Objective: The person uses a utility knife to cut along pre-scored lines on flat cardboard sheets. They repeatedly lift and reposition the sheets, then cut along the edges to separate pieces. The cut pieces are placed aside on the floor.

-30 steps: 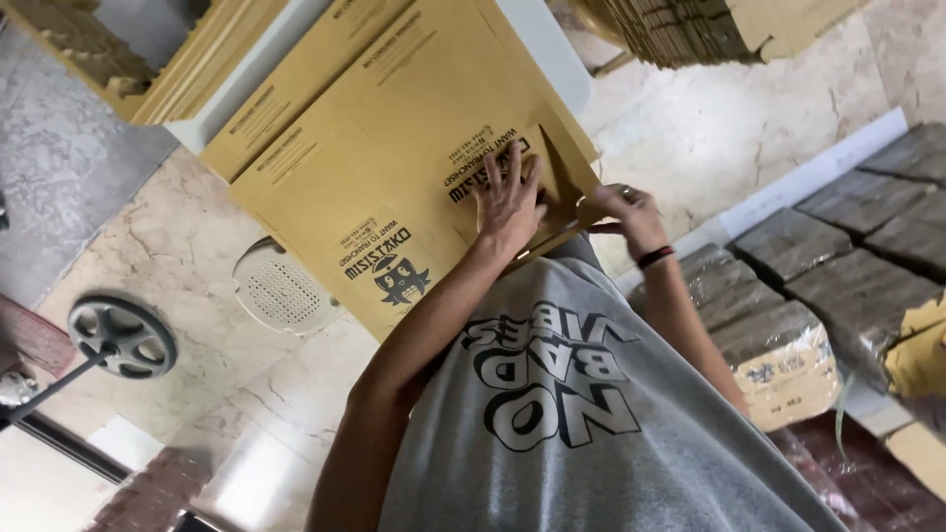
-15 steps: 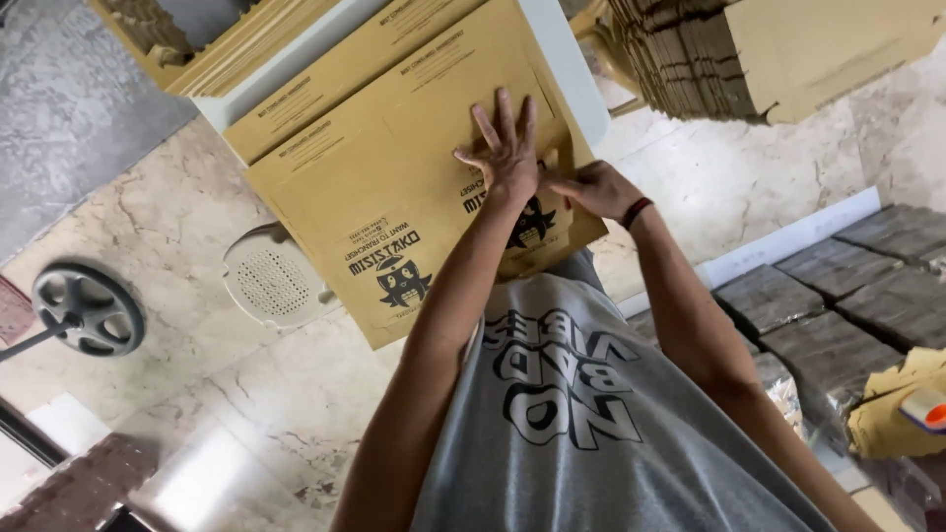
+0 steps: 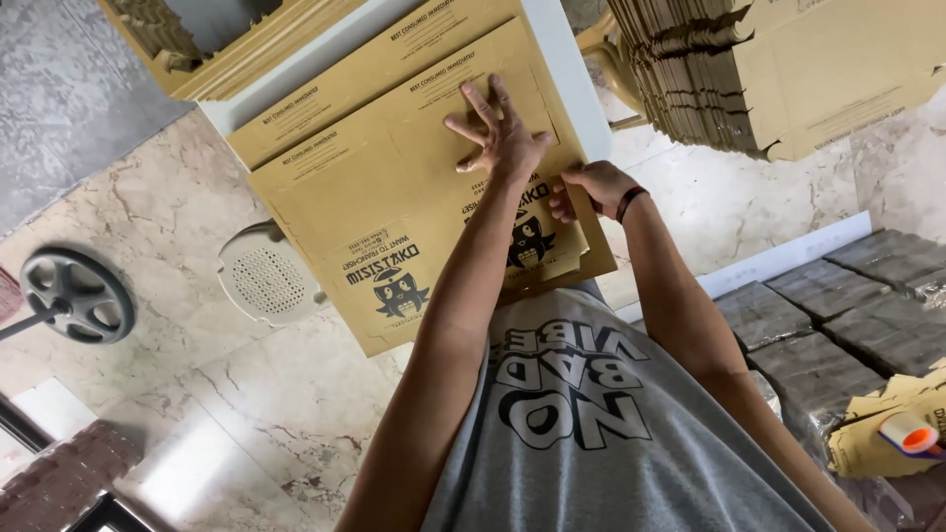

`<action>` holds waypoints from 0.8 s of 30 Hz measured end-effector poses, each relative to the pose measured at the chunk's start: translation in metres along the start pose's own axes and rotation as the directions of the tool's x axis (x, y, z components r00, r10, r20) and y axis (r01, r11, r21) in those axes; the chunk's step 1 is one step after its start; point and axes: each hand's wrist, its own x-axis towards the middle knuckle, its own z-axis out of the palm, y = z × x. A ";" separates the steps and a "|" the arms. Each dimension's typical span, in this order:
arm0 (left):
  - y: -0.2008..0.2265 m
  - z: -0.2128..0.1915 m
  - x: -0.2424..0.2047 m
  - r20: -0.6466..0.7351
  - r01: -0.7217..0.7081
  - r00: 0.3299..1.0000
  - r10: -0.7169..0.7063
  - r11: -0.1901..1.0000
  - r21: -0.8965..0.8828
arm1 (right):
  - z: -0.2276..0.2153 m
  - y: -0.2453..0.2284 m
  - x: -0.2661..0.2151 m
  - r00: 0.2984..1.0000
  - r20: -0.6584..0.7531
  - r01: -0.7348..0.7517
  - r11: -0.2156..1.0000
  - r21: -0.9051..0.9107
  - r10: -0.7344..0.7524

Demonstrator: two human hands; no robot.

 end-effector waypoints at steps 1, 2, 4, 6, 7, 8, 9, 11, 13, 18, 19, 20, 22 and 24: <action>0.001 -0.001 0.001 0.022 -0.002 1.000 0.002 1.000 -0.006 | 0.000 -0.005 0.002 0.999 0.036 -0.004 0.996 0.086 0.001; 0.002 -0.002 0.002 0.045 -0.004 0.999 0.004 1.000 -0.012 | 0.000 -0.011 0.003 0.997 0.072 -0.011 0.985 0.172 -0.001; 0.007 -0.006 0.004 0.058 0.002 0.998 -0.002 1.000 -0.001 | 0.016 -0.003 0.008 0.994 -0.108 0.022 1.000 0.015 -0.021; 0.005 -0.002 0.005 0.084 0.018 0.996 -0.019 1.000 0.014 | 0.031 0.017 0.018 0.960 -0.277 0.011 0.990 -0.142 -0.051; 0.004 0.001 0.006 0.047 0.007 0.999 -0.006 1.000 -0.029 | 0.038 0.030 0.026 0.874 -0.388 0.123 0.905 -0.406 -0.293; 0.002 0.004 0.007 0.011 -0.004 1.000 0.005 0.997 -0.072 | 0.046 0.044 0.032 0.737 -0.413 0.172 0.739 -0.651 -0.535; 0.001 0.004 0.007 0.005 -0.006 1.000 0.006 0.998 -0.067 | 0.044 0.048 0.036 0.735 -0.412 0.179 0.741 -0.648 -0.538; 0.001 0.007 0.005 0.033 -0.006 0.999 0.006 1.000 -0.010 | 0.037 0.058 0.040 0.656 -0.383 0.312 0.696 -0.647 -0.651; 0.004 -0.010 0.002 0.082 0.008 0.997 -0.006 1.000 -0.024 | 0.029 0.024 0.019 0.840 -0.400 0.221 0.904 -0.367 -0.368; -0.009 -0.012 -0.015 0.079 -0.034 0.996 0.027 0.996 0.085 | 0.011 -0.010 0.014 0.976 -0.216 -0.057 0.996 -0.070 0.041; -0.016 0.004 -0.017 -0.025 -0.083 0.996 0.086 0.992 0.098 | 0.005 0.006 0.032 0.976 -0.219 -0.009 0.999 -0.040 0.000; -0.023 0.019 -0.019 -0.128 -0.129 0.981 0.144 0.985 0.117 | -0.001 0.022 0.052 0.974 -0.223 0.039 0.999 -0.011 -0.040; -0.024 0.028 -0.007 -0.122 -0.133 0.982 0.146 0.985 0.107 | 0.005 0.021 0.050 0.959 -0.279 0.039 0.999 -0.020 -0.043; -0.035 0.046 -0.004 -0.112 -0.117 0.985 0.129 0.988 0.102 | 0.010 0.030 0.047 0.947 -0.318 0.026 0.999 -0.030 -0.034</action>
